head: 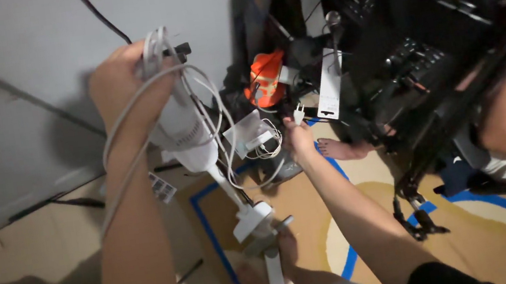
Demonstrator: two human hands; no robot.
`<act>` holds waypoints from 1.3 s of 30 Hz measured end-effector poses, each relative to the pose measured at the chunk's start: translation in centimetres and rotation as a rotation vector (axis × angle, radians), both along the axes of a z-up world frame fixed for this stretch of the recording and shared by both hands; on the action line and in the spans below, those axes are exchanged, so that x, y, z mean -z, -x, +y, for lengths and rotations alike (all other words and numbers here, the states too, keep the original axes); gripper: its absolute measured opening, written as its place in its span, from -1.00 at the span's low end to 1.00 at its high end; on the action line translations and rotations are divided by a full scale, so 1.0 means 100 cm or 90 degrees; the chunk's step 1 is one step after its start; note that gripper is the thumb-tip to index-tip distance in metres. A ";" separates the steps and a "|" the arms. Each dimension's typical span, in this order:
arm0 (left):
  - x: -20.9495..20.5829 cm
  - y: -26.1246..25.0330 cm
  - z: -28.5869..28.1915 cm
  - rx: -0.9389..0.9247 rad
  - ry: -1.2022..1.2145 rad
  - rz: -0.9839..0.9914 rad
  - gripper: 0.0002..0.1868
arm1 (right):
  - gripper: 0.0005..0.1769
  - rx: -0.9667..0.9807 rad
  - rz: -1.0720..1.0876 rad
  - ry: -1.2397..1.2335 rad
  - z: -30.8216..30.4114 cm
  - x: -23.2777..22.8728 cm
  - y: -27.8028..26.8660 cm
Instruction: Assemble a white handheld vacuum cleaner by connecting the dust bin, extension tube, and floor nozzle.
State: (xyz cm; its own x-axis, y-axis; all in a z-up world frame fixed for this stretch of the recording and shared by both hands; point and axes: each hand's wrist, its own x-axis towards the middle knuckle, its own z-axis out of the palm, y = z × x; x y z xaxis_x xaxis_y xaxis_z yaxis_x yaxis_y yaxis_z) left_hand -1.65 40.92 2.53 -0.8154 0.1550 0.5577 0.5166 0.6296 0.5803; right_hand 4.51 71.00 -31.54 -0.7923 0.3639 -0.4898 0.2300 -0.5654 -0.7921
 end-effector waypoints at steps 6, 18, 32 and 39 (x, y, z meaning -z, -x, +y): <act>0.025 0.045 0.004 0.095 -0.060 -0.036 -0.66 | -0.91 0.003 0.002 -0.008 -0.011 0.009 0.011; 0.102 0.006 -0.028 -0.065 -0.373 -0.175 -0.79 | -0.92 -0.022 -0.065 -0.013 -0.042 -0.007 -0.017; 0.128 0.007 -0.001 -0.079 -0.020 -0.125 -0.54 | -0.93 -0.032 -0.047 -0.050 -0.067 -0.012 -0.007; 0.242 0.000 0.028 -0.008 0.115 -0.270 -0.57 | -0.95 0.012 -0.036 -0.068 -0.049 0.042 -0.016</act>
